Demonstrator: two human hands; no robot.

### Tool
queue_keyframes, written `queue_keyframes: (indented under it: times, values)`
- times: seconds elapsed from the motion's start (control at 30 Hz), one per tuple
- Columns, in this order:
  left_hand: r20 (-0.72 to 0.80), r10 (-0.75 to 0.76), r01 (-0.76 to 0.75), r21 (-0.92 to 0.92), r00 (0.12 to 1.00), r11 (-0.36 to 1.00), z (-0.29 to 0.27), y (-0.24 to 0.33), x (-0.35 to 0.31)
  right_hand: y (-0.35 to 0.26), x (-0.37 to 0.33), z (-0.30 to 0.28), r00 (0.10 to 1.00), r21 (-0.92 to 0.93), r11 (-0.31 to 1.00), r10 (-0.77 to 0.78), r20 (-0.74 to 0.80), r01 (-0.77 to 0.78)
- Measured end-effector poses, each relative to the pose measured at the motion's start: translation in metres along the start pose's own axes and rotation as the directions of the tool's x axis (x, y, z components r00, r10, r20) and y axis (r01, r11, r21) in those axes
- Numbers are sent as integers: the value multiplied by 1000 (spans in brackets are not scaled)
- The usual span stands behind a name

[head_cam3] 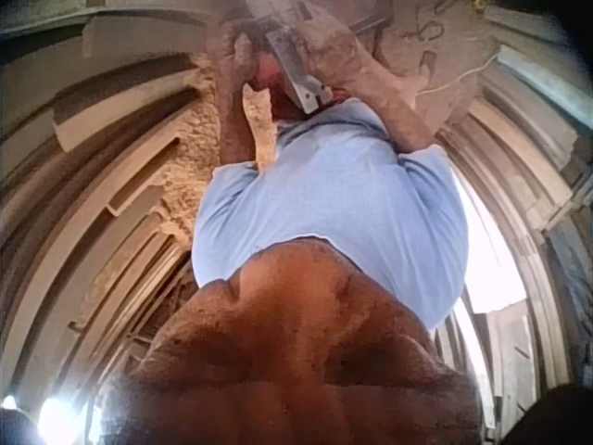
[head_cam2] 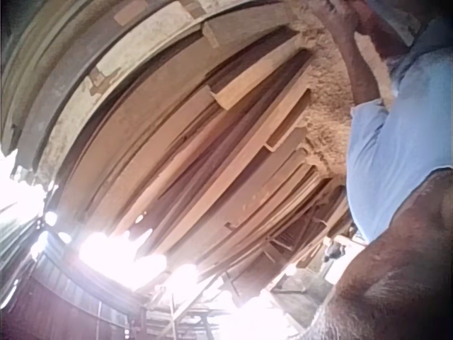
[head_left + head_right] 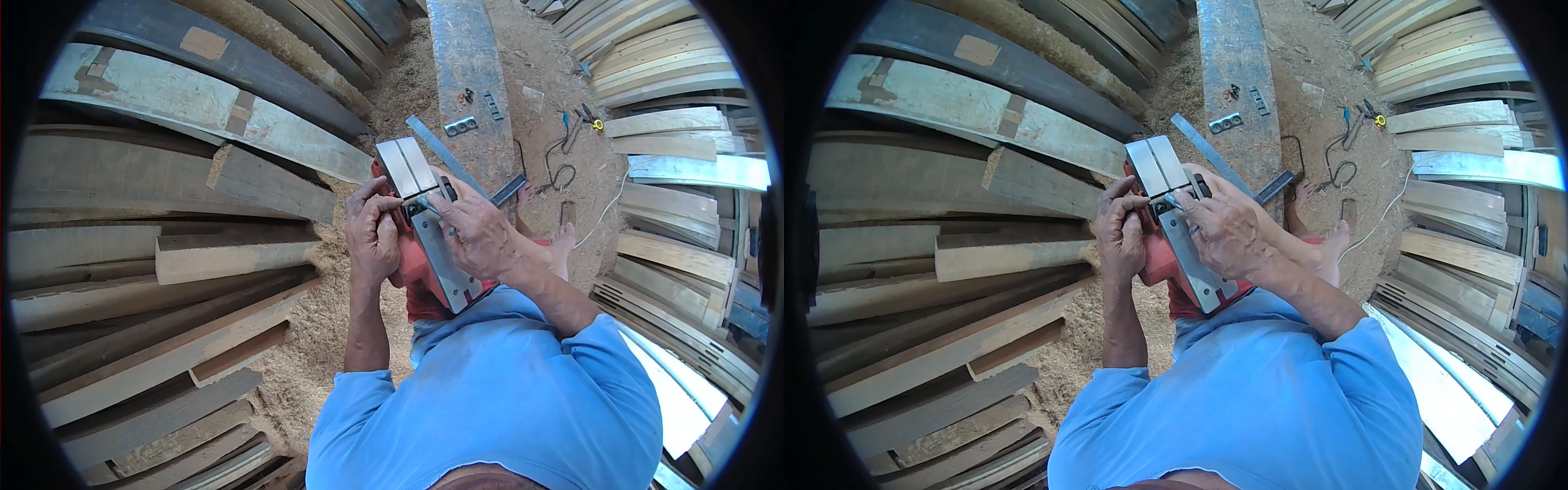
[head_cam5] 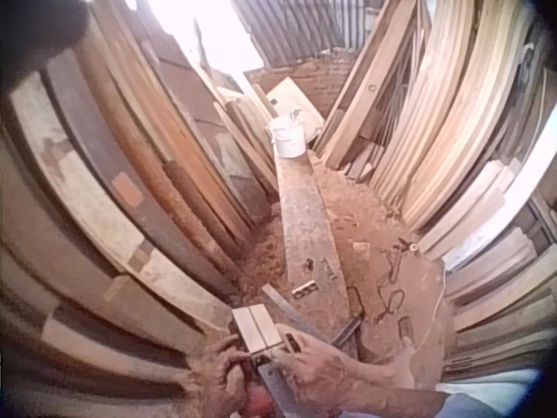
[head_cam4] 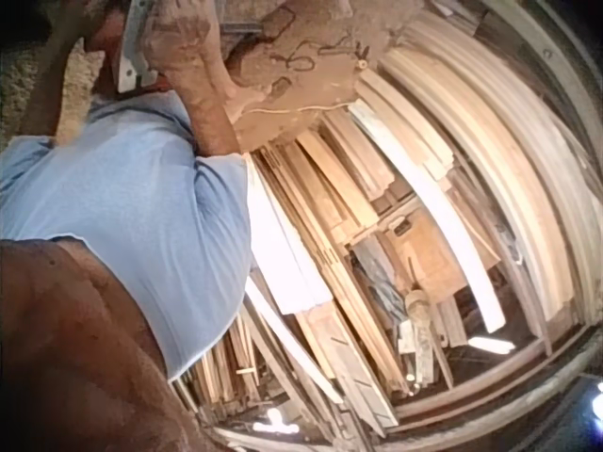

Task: The person loosens and tightens screws on the base of a power planer using a screwdriver. They handle a small metal strip to check the alignment of the blades before finishing the adjustments.

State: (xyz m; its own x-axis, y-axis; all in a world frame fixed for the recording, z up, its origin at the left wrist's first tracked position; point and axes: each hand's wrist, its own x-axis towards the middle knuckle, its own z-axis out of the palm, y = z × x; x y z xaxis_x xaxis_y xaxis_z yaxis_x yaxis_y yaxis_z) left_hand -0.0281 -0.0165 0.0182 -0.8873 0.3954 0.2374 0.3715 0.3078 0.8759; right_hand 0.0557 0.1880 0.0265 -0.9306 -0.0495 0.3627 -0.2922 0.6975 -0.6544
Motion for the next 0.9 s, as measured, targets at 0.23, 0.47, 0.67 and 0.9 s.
queue_keyframes:
  times: [0.23, 0.47, 0.67, 0.9]
  values:
    - [-3, 1, -1, -16, 1000, 1000, 1, -2, 1, -7, 1, -5, 977, 43, 991, 116, 179, -125]
    - [2, 1, -1, -10, 1000, 1000, 0, -1, 1, -10, 4, -6, 989, 66, 994, 73, 128, -82]
    - [-1, 13, -13, 10, 1000, 1000, 0, -3, 1, -14, 7, -4, 994, 78, 992, 93, 63, -97]
    - [-5, 13, -13, 0, 1000, 1000, 1, -3, 1, -10, 7, -1, 998, 28, 998, 48, 27, -48]
